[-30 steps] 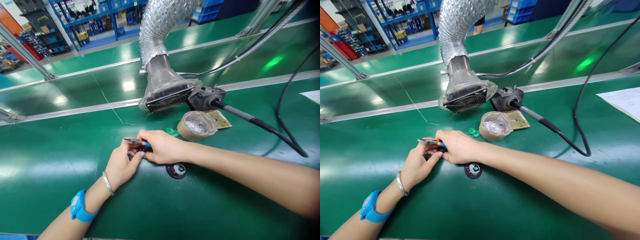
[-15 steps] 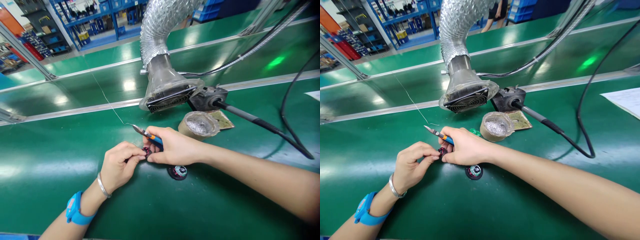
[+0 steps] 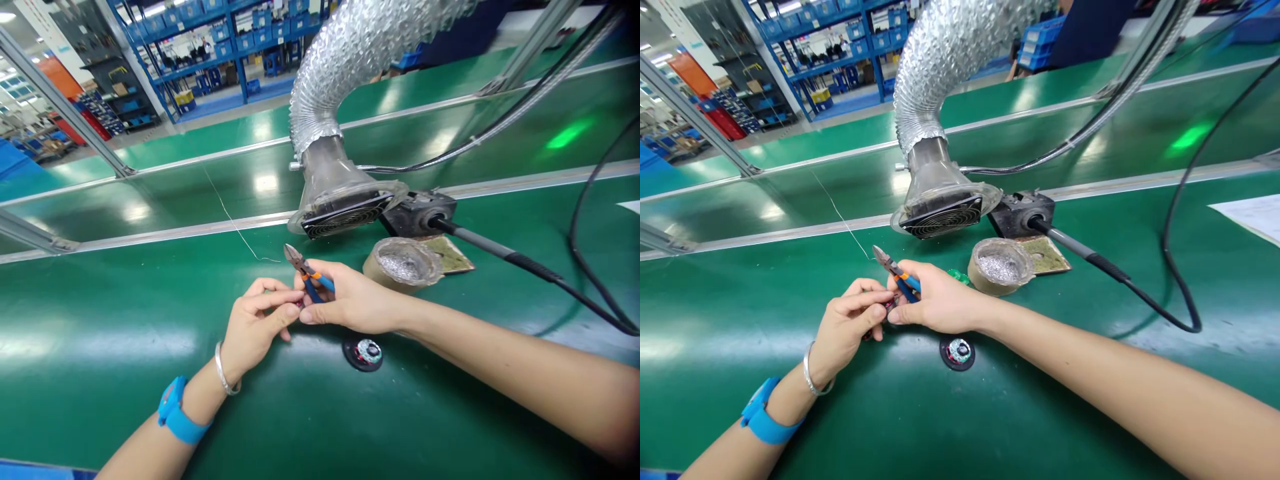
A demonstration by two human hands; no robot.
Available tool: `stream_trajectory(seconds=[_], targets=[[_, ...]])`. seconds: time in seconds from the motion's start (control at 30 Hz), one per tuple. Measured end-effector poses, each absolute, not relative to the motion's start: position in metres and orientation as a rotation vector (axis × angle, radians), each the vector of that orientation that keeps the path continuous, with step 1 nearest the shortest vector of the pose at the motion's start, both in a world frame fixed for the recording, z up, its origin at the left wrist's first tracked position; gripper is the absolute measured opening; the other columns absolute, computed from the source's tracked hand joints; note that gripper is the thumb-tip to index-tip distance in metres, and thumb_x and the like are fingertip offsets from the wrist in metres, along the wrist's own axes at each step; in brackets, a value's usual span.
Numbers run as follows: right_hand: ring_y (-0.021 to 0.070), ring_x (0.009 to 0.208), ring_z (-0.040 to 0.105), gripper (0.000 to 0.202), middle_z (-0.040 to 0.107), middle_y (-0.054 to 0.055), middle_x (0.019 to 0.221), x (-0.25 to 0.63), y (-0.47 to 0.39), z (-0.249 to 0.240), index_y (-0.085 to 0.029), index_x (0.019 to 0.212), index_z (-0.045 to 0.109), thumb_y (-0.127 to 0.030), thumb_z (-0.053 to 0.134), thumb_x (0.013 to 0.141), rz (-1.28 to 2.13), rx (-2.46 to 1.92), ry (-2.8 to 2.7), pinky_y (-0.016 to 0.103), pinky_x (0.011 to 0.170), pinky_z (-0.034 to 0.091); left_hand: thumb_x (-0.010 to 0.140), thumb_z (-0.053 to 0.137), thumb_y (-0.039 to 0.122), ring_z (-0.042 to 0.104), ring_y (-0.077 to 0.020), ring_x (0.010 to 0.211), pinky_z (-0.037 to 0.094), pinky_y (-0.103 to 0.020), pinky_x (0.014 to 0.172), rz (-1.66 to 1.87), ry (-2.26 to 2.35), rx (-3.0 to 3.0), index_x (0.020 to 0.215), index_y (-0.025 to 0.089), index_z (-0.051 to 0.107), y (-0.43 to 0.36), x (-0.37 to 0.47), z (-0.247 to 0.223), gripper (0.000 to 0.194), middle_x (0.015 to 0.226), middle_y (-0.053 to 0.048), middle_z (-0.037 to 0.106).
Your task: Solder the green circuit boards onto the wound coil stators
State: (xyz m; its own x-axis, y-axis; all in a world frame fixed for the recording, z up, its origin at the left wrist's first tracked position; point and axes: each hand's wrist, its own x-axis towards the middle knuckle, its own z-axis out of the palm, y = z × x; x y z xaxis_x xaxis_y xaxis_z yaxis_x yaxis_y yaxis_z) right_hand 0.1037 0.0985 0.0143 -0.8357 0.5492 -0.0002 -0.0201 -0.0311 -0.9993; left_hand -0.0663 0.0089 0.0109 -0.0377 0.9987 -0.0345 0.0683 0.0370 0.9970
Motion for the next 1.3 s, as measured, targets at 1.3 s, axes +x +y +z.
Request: stream_trajectory(seconds=[1.3], targets=[[0.0208, 0.084, 0.056, 0.017, 0.056, 0.005, 0.087, 0.120, 0.101, 0.008, -0.019, 0.095, 0.053, -0.012, 0.060, 0.080, 0.829, -0.818, -2.766, 0.029, 0.071, 0.042, 0.064, 0.080, 0.022, 0.065, -0.0146, 0.078, 0.054, -0.030, 0.076, 0.821, 1.369, 1.093, 0.110, 0.014, 0.058, -0.001, -0.097, 0.021, 0.051, 0.097, -0.008, 0.068]])
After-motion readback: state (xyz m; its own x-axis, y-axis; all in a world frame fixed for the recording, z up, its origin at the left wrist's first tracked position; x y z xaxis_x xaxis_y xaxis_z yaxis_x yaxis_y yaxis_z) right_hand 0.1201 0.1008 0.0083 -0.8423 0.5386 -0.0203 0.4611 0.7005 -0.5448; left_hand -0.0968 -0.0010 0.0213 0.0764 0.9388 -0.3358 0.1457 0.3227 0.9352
